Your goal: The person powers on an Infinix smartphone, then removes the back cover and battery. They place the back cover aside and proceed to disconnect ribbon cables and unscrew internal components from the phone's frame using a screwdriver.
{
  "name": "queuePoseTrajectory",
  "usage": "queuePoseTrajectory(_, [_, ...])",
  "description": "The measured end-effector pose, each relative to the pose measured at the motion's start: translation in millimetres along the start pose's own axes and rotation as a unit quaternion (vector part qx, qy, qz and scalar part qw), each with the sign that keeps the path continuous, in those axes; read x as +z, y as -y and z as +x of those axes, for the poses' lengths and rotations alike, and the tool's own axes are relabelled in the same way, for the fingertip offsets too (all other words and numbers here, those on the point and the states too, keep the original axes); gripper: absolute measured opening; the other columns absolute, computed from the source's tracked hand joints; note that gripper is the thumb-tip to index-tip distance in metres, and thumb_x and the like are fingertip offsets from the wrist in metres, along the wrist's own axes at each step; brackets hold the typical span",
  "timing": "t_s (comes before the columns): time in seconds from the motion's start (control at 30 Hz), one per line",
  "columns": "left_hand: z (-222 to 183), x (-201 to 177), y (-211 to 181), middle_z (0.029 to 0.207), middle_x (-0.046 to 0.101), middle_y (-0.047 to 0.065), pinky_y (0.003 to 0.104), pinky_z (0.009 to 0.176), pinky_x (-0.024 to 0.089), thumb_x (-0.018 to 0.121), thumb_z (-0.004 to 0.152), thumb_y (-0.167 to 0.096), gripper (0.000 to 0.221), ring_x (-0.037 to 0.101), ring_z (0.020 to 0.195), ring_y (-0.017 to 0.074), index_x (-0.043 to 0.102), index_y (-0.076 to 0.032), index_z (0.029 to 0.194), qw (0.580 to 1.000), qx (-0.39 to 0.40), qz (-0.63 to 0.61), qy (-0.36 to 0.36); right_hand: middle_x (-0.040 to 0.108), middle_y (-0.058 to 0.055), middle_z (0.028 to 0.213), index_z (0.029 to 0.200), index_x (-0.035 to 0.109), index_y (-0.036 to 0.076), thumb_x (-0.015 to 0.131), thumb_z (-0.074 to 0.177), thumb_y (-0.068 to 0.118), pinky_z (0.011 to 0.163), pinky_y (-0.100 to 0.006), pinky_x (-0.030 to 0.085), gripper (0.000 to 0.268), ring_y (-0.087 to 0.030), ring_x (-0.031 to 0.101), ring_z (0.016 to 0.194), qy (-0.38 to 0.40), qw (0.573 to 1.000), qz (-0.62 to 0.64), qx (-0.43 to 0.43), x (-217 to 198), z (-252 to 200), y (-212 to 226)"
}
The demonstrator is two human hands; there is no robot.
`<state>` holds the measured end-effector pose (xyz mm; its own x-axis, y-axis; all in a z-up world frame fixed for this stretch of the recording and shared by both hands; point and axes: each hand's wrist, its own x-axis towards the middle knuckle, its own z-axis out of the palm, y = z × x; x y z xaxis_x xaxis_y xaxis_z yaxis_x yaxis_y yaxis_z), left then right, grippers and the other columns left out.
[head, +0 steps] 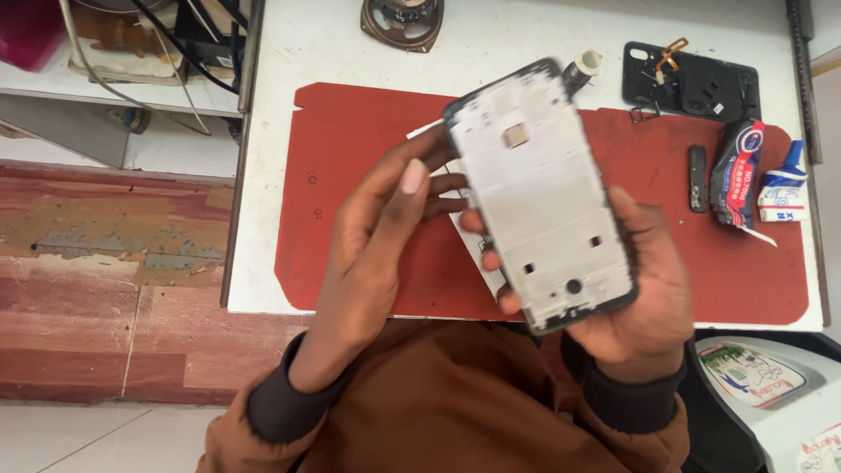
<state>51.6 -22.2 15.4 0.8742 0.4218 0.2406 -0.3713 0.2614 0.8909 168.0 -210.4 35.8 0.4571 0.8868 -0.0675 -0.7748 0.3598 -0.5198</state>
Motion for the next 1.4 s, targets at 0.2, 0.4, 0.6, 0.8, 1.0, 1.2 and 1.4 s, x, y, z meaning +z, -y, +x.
queuePoseTrajectory(0.2, [-1.0, -0.7, 28.7, 0.112, 0.064, 0.017, 0.030, 0.070, 0.056, 0.050, 0.113, -0.033, 0.054, 0.065, 0.088, 0.0178, 0.052, 0.004, 0.152, 0.993, -0.083, -0.080, -0.036, 0.052, -0.037, 0.144, 0.162, 0.035, -0.006, 0.028, 0.119, 0.046, 0.090, -0.060, 0.061, 0.068, -0.053, 0.064, 0.118, -0.018, 0.999, 0.026, 0.004, 4.5, -0.4, -39.3])
queuePoseTrajectory(0.4, [-2.1, -2.1, 1.8, 0.126, 0.067, 0.019, 0.031, 0.073, 0.062, 0.032, 0.109, -0.050, 0.064, 0.073, 0.097, 0.0220, 0.038, -0.001, 0.149, 0.995, -0.025, -0.085, -0.055, 0.051, -0.033, 0.146, 0.160, 0.031, -0.003, 0.027, 0.114, 0.053, 0.108, -0.060, 0.052, 0.073, -0.051, 0.058, 0.125, -0.035, 0.981, 0.183, 0.050, 19.6, 3.0, -65.6])
queuePoseTrajectory(0.6, [1.2, 4.1, -9.9, 0.138, 0.060, 0.030, 0.045, 0.092, 0.065, 0.022, 0.117, -0.057, 0.072, 0.071, 0.113, 0.0361, 0.039, 0.003, 0.153, 0.988, 0.038, -0.146, -0.024, 0.044, -0.030, 0.155, 0.166, 0.022, 0.001, 0.024, 0.116, 0.053, 0.115, -0.061, 0.047, 0.072, -0.052, 0.055, 0.132, -0.005, 0.976, 0.214, 0.036, 24.9, 5.2, -74.5])
queuePoseTrajectory(0.8, [4.3, -1.3, -1.6, 0.135, 0.061, 0.030, 0.044, 0.088, 0.064, 0.016, 0.115, -0.055, 0.076, 0.072, 0.108, 0.0339, 0.045, 0.005, 0.152, 0.961, -0.008, -0.274, -0.041, 0.047, -0.024, 0.156, 0.163, 0.026, -0.001, 0.031, 0.116, 0.045, 0.109, -0.054, 0.052, 0.066, -0.041, 0.058, 0.132, -0.057, 0.987, 0.149, 0.015, 13.8, -3.7, -71.8])
queuePoseTrajectory(1.0, [23.2, 7.8, 26.8, 0.140, 0.062, 0.024, 0.044, 0.096, 0.063, 0.019, 0.117, -0.054, 0.070, 0.071, 0.111, 0.0335, 0.045, 0.002, 0.150, 0.941, 0.042, -0.333, -0.049, 0.055, -0.019, 0.147, 0.157, 0.033, -0.003, 0.038, 0.114, 0.037, 0.102, -0.044, 0.054, 0.058, -0.029, 0.058, 0.128, -0.131, 0.990, -0.016, -0.045, 2.8, 0.6, -58.4])
queuePoseTrajectory(1.2, [31.5, -8.0, 35.0, 0.134, 0.059, 0.022, 0.045, 0.100, 0.059, 0.022, 0.123, -0.058, 0.070, 0.064, 0.113, 0.0331, 0.046, 0.005, 0.143, 0.927, 0.036, -0.373, -0.020, 0.059, -0.024, 0.135, 0.154, 0.038, -0.004, 0.041, 0.110, 0.026, 0.112, -0.049, 0.050, 0.054, -0.033, 0.061, 0.126, -0.152, 0.973, -0.159, -0.067, 9.1, -9.1, -40.4])
queuePoseTrajectory(1.4, [34.8, -13.6, 28.9, 0.137, 0.058, 0.024, 0.049, 0.106, 0.055, 0.020, 0.116, -0.058, 0.074, 0.064, 0.119, 0.0375, 0.045, 0.003, 0.150, 0.898, -0.028, -0.438, -0.022, 0.074, -0.015, 0.124, 0.127, 0.069, 0.004, 0.061, 0.104, 0.026, 0.097, -0.042, 0.057, 0.033, -0.028, 0.073, 0.112, 0.041, 0.778, -0.613, 0.130, 17.1, -49.9, -46.3])
